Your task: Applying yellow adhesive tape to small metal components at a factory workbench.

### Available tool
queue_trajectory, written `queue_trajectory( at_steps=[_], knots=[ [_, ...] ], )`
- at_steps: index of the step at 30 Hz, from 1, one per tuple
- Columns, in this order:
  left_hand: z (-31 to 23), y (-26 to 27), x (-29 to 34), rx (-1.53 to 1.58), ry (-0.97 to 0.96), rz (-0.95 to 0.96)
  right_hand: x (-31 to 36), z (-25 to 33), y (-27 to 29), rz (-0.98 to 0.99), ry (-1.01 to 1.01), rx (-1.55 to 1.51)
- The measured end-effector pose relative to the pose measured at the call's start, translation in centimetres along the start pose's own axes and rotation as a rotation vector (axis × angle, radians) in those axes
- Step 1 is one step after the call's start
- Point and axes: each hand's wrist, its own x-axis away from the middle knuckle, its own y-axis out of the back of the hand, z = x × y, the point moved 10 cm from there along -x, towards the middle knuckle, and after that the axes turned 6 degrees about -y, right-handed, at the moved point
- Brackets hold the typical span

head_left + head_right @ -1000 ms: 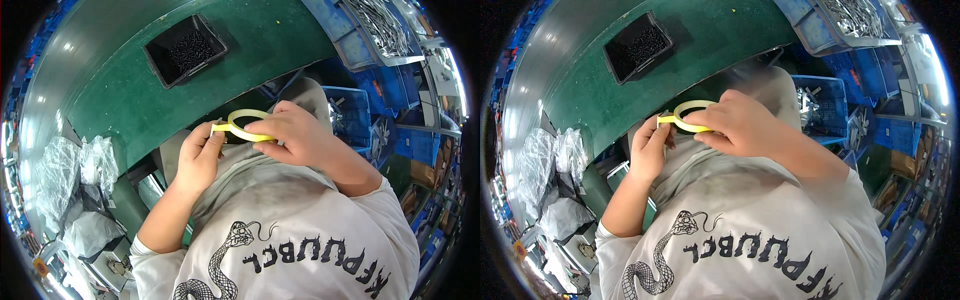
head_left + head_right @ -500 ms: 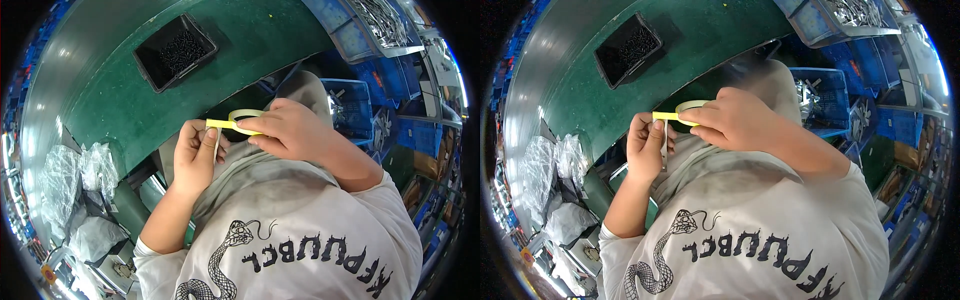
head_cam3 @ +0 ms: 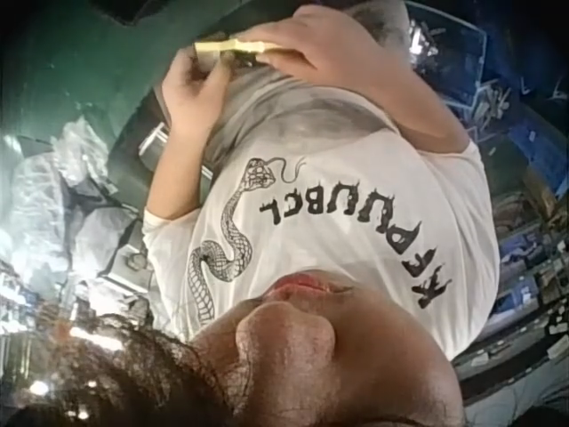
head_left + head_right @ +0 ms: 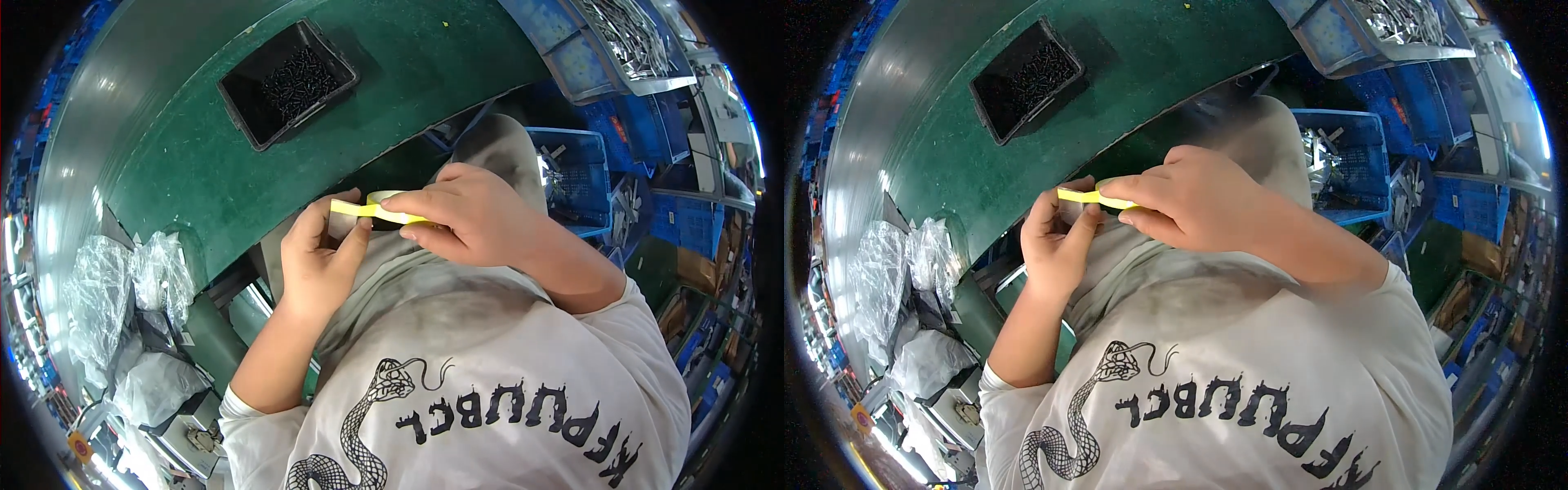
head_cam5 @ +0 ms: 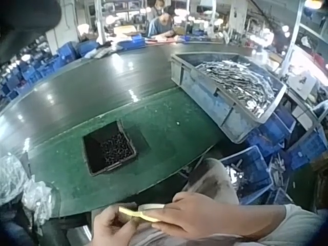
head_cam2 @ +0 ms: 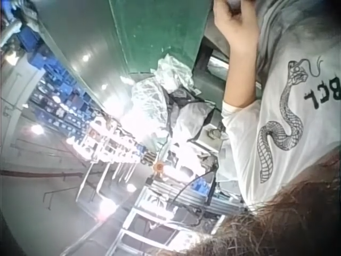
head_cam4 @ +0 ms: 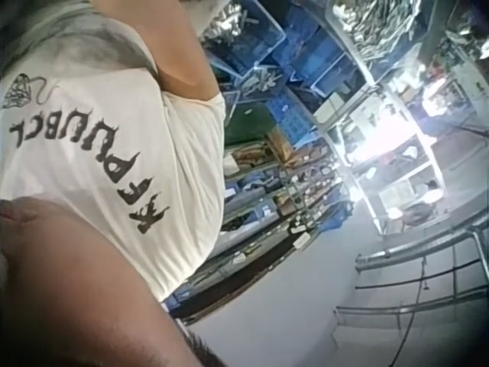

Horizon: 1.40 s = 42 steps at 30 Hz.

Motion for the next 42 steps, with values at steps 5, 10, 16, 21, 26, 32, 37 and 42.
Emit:
queue_trajectory(
  at_steps=[5,10,16,21,26,32,37,42],
  knots=[
    [-1.8,-0.3,-0.1,-0.362,-0.158,0.078,0.1,0.1,-0.3,0.016,0.010,0.022],
    [-1.4,-0.5,-0.2,-0.452,-0.114,0.113,0.0,0.2,-0.3,0.042,0.022,0.138],
    [0.2,-0.7,-0.2,-0.217,0.024,0.140,0.0,0.0,0.1,0.031,0.010,0.164],
    [0.8,-1.1,0.1,0.106,0.136,0.156,0.3,-0.7,0.1,0.029,-0.005,0.167],
    [0.9,-1.2,0.2,0.188,0.188,0.137,0.4,-1.0,-0.1,0.037,-0.019,0.172],
    [1.0,-1.2,0.3,0.212,0.191,0.132,0.4,-1.4,-0.3,0.051,-0.051,0.144],
    [1.0,-1.3,0.4,0.234,0.197,0.148,0.4,-1.5,-0.4,0.045,-0.052,0.110],
    [1.4,-1.4,0.7,0.318,0.243,0.164,0.2,-1.8,-0.6,0.057,-0.064,0.099]
  ],
)
